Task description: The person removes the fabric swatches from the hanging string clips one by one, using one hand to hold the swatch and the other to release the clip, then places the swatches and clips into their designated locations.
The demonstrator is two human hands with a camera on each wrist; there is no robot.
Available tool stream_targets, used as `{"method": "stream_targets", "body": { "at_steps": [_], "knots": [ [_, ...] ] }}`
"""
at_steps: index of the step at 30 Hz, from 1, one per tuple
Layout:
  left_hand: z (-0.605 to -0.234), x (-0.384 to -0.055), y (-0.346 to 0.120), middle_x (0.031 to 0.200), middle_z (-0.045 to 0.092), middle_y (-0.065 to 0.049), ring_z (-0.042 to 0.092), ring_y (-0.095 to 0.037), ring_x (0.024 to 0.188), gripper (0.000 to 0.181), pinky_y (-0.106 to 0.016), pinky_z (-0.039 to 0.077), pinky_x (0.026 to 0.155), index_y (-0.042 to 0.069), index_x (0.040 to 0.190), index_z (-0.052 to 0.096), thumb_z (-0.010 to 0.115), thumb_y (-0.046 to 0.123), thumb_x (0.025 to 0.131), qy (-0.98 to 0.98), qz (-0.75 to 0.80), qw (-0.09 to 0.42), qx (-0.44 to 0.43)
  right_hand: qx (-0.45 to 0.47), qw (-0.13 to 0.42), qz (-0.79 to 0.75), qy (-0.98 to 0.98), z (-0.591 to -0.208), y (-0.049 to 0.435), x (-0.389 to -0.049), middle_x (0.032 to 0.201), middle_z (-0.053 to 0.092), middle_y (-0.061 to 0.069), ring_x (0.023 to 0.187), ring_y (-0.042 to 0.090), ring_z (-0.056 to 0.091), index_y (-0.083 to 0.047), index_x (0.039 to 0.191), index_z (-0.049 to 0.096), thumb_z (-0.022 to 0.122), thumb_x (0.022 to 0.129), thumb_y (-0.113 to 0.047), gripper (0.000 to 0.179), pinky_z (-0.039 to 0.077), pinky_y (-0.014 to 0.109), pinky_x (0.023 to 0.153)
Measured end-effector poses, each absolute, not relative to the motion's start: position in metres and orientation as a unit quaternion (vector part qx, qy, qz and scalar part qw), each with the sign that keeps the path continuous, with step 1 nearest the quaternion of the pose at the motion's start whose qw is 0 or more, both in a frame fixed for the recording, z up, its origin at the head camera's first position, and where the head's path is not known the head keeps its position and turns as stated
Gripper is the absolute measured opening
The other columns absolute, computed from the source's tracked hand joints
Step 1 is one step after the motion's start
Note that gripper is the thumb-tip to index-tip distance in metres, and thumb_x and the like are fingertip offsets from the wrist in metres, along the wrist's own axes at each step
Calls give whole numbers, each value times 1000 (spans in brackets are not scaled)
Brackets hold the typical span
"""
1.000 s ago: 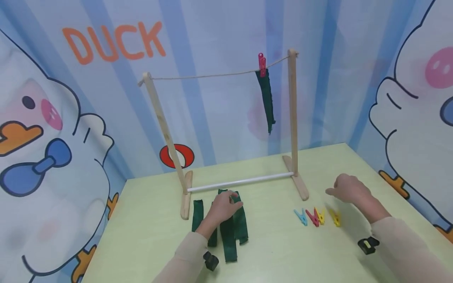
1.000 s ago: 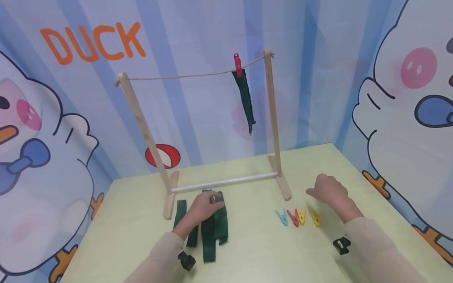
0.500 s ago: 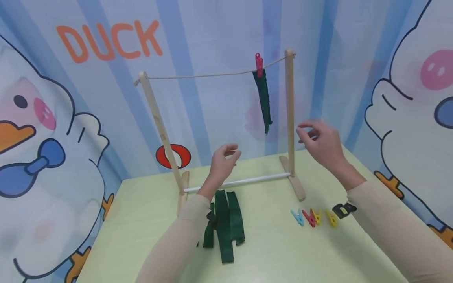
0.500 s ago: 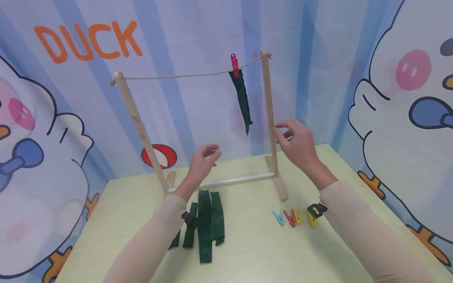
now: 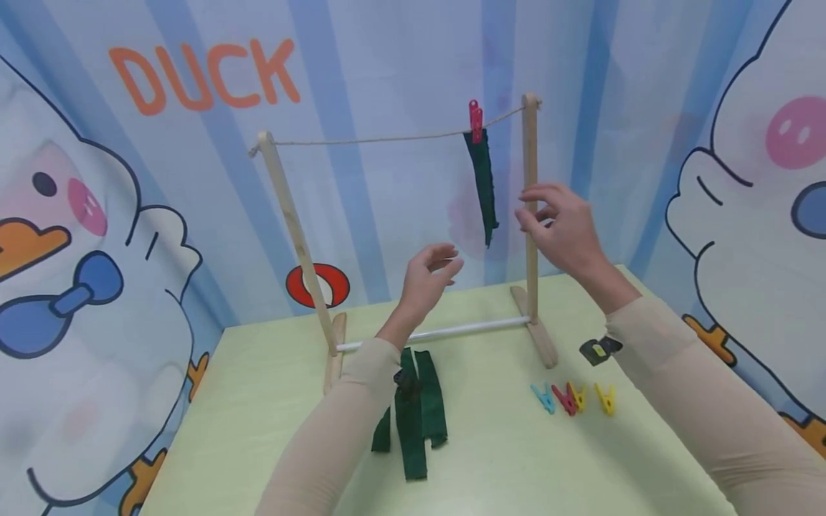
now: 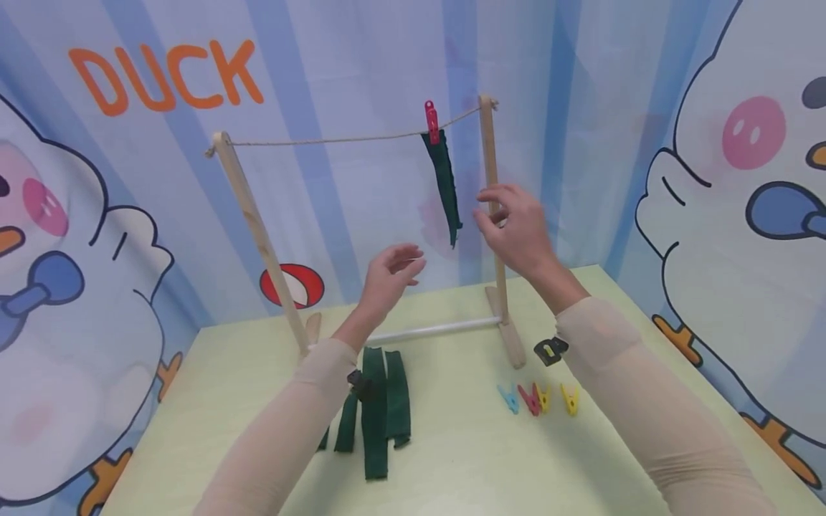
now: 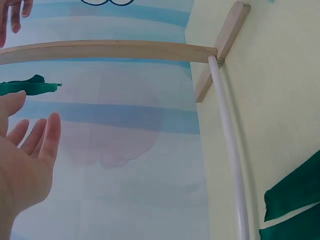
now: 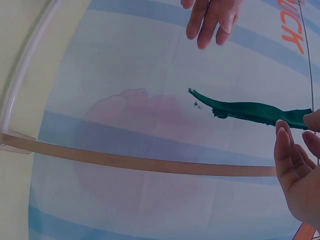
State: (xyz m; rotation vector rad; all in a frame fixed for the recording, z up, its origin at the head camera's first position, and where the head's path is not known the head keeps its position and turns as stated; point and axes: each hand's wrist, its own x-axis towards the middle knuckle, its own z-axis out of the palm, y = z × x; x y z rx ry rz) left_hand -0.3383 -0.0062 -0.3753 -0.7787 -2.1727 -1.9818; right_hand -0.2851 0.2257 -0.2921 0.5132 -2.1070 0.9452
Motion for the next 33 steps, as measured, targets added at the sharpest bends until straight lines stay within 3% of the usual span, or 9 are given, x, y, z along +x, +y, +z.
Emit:
{"method": "stream_targets", "body": {
  "at_steps": [8, 16, 21, 25, 29, 33],
  "knots": [
    [-356, -350, -9, 136, 58, -10, 63, -23, 114, 43, -34, 58, 84, 5, 136, 56, 68, 16, 97, -726, -640, 62, -243, 234, 391, 381, -805, -262, 220, -294, 130, 57, 9, 80, 24, 71, 0, 127, 63, 67, 96, -10, 33, 53, 12, 71],
    [-328, -364, -1, 142, 54, -10, 63, -20, 116, 49, -34, 58, 84, 6, 140, 52, 70, 14, 96, -726, -646, 66, -224, 231, 352, 406, -811, -230, 208, -305, 148, 44, 0, 84, 10, 68, -16, 151, 40, 63, 100, -21, 57, 55, 17, 72],
    [-316, -369, 13, 146, 52, -9, 56, -23, 128, 52, -32, 57, 87, 8, 144, 49, 69, 15, 96, -717, -661, 60, -211, 212, 339, 416, -817, -220, 200, -314, 152, 41, -5, 85, 13, 68, -22, 155, 34, 57, 102, -29, 57, 55, 21, 76],
    [-307, -373, 24, 151, 46, -13, 53, -28, 131, 61, -33, 56, 89, 7, 149, 42, 70, 14, 95, -696, -684, 23, -218, 205, 307, 439, -819, -210, 199, -321, 159, 31, -10, 91, 21, 70, -21, 158, 28, 48, 106, -27, 56, 57, 26, 80],
    [-300, -376, 26, 155, 40, -16, 50, -29, 134, 69, -35, 56, 90, 6, 154, 34, 70, 12, 95, -683, -696, -19, -221, 203, 272, 453, -824, -200, 192, -327, 162, 26, -6, 92, 25, 69, -17, 160, 20, 40, 109, -24, 55, 57, 30, 81],
    [-297, -376, 24, 155, 41, -14, 51, -27, 133, 70, -35, 56, 91, 7, 155, 32, 69, 10, 96, -675, -706, -36, -212, 204, 246, 466, -825, -190, 179, -322, 163, 26, 0, 93, 29, 68, -12, 160, 17, 39, 109, -21, 56, 56, 28, 80]
  ]
}}
